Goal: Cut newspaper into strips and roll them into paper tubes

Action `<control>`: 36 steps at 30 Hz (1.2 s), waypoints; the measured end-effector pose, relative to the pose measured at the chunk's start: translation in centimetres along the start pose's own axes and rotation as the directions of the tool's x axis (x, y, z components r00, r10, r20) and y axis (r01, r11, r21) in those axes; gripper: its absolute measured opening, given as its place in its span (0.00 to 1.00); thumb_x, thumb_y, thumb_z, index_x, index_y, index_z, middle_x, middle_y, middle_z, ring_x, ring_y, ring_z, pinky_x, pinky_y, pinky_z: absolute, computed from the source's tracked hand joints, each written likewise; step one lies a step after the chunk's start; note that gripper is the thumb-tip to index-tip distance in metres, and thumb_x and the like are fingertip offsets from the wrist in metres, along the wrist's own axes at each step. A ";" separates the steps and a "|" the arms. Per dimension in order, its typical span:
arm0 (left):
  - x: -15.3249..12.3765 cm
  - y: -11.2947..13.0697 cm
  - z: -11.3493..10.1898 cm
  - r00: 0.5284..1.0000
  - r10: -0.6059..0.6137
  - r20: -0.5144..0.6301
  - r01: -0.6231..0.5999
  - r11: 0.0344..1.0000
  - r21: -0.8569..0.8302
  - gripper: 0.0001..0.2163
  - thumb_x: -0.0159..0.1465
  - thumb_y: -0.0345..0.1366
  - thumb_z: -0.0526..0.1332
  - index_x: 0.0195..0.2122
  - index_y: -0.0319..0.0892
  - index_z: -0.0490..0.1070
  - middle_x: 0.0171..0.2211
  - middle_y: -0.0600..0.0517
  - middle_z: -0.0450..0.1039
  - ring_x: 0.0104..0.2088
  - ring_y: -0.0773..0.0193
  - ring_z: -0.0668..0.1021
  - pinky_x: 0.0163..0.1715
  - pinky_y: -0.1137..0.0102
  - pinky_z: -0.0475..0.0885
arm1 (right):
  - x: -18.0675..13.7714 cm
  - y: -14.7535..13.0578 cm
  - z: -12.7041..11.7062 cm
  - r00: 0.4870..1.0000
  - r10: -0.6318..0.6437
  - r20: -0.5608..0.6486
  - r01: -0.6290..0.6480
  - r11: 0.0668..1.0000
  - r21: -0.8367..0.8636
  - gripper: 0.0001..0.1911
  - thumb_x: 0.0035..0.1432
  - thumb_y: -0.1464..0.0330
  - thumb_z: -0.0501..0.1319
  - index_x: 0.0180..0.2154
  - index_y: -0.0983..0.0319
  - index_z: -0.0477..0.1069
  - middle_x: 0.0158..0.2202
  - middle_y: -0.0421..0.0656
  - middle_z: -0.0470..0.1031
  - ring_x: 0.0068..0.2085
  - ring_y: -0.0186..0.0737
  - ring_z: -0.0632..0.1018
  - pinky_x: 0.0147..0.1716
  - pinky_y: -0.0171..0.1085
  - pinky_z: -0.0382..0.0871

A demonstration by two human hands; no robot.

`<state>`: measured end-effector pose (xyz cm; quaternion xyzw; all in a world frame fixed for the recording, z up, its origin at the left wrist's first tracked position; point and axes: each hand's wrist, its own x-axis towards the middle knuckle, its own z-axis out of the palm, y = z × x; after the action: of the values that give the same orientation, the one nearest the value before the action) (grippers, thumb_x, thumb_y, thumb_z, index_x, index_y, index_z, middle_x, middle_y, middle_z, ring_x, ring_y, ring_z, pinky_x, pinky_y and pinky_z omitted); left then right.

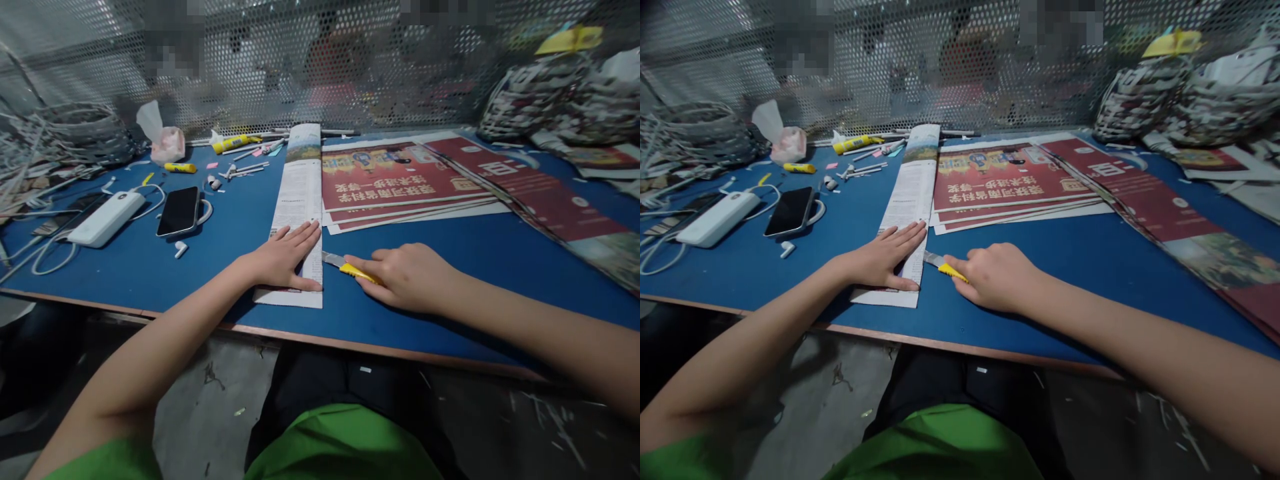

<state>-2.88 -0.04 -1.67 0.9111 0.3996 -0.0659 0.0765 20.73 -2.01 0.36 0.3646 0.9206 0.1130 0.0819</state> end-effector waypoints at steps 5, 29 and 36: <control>0.0 0.0 0.1 1.000 0.005 -0.006 -0.005 1.000 -0.006 0.47 0.54 0.65 0.44 0.63 0.35 0.30 0.63 0.43 0.26 0.63 0.53 0.38 0.58 0.56 0.38 | 0.1 0.2 0.1 1.000 -0.008 -0.003 0.008 1.000 -0.002 0.23 0.59 0.59 0.46 0.54 0.54 0.63 0.28 0.42 0.73 0.21 0.33 0.69 0.20 0.34 0.39; -5.1 3.8 -0.3 0.976 -0.150 -0.158 0.163 0.984 0.076 0.41 0.57 0.58 0.53 0.62 0.35 0.41 0.63 0.41 0.41 0.62 0.48 0.48 0.57 0.54 0.51 | -0.6 0.6 0.4 1.000 0.017 -0.016 -0.011 0.950 0.311 0.22 0.60 0.61 0.46 0.55 0.53 0.62 0.32 0.42 0.76 0.30 0.37 0.74 0.26 0.34 0.56; -6.1 3.7 -0.1 0.900 -0.036 -0.434 0.147 0.963 0.225 0.17 0.64 0.37 0.51 0.52 0.34 0.61 0.52 0.40 0.66 0.51 0.55 0.70 0.49 0.58 0.64 | -0.7 0.7 0.3 0.999 0.050 -0.005 -0.043 0.904 0.426 0.21 0.60 0.60 0.47 0.54 0.53 0.63 0.35 0.43 0.77 0.29 0.36 0.74 0.27 0.33 0.59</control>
<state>-4.25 -6.88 -0.17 0.8857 0.4375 0.0810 -0.1323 21.78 -1.98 0.35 0.3946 0.9148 -0.0857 -0.0096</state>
